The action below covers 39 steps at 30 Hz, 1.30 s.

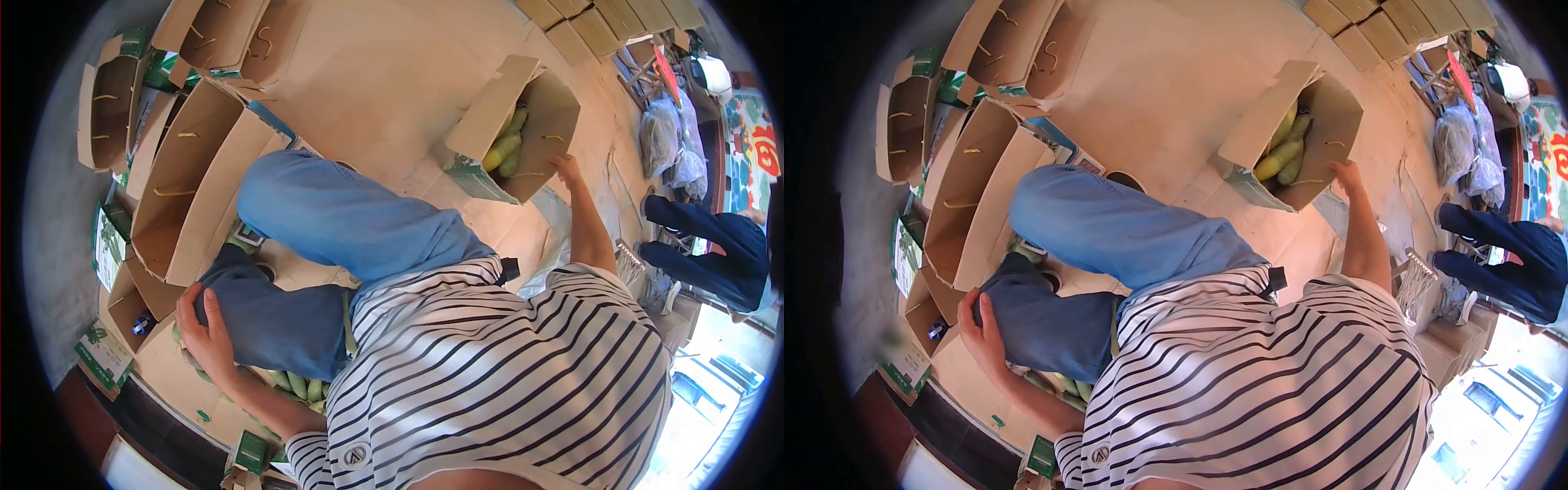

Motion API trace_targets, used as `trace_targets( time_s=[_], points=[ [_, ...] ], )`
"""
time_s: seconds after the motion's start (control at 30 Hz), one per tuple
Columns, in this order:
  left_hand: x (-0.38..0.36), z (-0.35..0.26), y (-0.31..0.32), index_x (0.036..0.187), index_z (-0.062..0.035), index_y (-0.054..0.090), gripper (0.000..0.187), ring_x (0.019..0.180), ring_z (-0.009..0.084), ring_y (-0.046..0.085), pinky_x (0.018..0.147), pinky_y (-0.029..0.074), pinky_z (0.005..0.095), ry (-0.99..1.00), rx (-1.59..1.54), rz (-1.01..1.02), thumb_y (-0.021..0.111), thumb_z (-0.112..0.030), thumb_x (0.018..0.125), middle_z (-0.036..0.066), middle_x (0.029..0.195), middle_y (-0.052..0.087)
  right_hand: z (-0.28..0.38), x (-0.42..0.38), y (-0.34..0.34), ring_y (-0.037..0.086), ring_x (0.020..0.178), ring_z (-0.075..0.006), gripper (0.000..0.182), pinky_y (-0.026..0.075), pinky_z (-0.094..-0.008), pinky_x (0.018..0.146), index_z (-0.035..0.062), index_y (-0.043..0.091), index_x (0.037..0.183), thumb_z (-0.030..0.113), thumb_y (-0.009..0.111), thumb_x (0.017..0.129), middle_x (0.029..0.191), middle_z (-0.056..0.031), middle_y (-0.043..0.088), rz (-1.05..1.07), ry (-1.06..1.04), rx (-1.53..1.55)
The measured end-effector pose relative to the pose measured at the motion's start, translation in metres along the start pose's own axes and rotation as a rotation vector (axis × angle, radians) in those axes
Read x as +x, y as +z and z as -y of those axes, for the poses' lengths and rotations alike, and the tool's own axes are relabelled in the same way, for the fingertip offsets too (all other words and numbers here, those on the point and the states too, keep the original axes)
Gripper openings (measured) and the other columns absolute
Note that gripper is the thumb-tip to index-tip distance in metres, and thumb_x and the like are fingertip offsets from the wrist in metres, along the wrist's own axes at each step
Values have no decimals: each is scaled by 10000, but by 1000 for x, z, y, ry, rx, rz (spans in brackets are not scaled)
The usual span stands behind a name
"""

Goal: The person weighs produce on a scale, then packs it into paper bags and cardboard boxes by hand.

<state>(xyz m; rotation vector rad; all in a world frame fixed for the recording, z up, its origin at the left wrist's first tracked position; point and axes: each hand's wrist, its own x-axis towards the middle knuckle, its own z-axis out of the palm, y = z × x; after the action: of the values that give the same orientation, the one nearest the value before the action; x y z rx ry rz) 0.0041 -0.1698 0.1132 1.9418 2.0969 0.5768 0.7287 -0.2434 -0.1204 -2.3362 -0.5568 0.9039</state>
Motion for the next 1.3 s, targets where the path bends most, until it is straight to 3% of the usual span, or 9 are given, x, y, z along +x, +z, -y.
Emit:
trace_targets(
  time_s=[0.3,0.33,0.37,0.43,0.5,0.73,0.83,1.1,1.3],
  points=[
    [-6,7,1,1014,6,599,229,944,282,571,863,426,338,-32,-68,-24,586,-182,883,140,992,613,-38,12,-44,442,386,-152,218,357,-331,368,41,594,761,256,614,791,514,-49,486,10,105,-245],
    [-6,7,3,1001,10,598,216,942,303,566,854,427,349,-64,-97,-40,608,-153,859,150,986,610,-55,44,-54,527,494,-206,228,429,-358,455,49,598,773,272,589,818,628,-81,573,-36,-145,-612],
    [-7,6,3,1002,7,601,224,946,303,567,857,427,352,-53,-87,-82,622,-150,844,148,986,613,-91,101,-89,600,650,-257,248,486,-378,563,84,634,895,316,566,842,791,-112,641,61,-715,-994],
    [-12,8,7,1015,2,602,253,976,307,562,880,421,365,-39,-80,-195,637,-157,822,149,1013,613,-13,70,-65,650,835,-288,443,522,-390,673,87,542,1222,351,537,865,946,-183,659,-596,-297,-1009],
    [-21,13,12,1063,-5,591,311,1046,324,534,926,397,389,-30,-111,-310,637,-181,810,163,1097,586,60,63,-47,641,753,-310,479,504,-384,642,36,504,1260,339,515,890,839,-181,661,-555,-576,-645],
    [-77,28,38,1331,15,380,558,1234,367,404,1048,283,405,-82,-290,-440,522,-285,882,208,1331,429,295,-84,156,498,590,-173,322,425,-319,555,141,538,1250,224,478,945,700,-99,539,-180,-1194,-513],
    [-125,50,67,1294,6,428,506,1186,370,447,1018,325,390,-319,-555,-417,512,-296,896,214,1274,475,356,-160,227,530,657,-146,315,446,-281,625,99,541,1247,189,462,955,756,-97,568,37,-1492,-433],
    [-388,110,198,1144,-7,542,497,1055,377,547,881,455,428,-1328,-124,476,610,-358,799,226,1115,571,415,-282,328,549,765,-130,290,446,-251,699,72,562,1219,159,477,957,917,-73,616,524,-1840,-505],
    [-561,89,286,1112,19,555,539,1065,377,558,896,450,407,-1678,-362,581,634,-356,733,252,1110,591,425,-327,373,534,1121,-238,355,417,-332,926,87,507,1276,248,452,965,1239,-122,543,597,-2094,-682]
  ],
)
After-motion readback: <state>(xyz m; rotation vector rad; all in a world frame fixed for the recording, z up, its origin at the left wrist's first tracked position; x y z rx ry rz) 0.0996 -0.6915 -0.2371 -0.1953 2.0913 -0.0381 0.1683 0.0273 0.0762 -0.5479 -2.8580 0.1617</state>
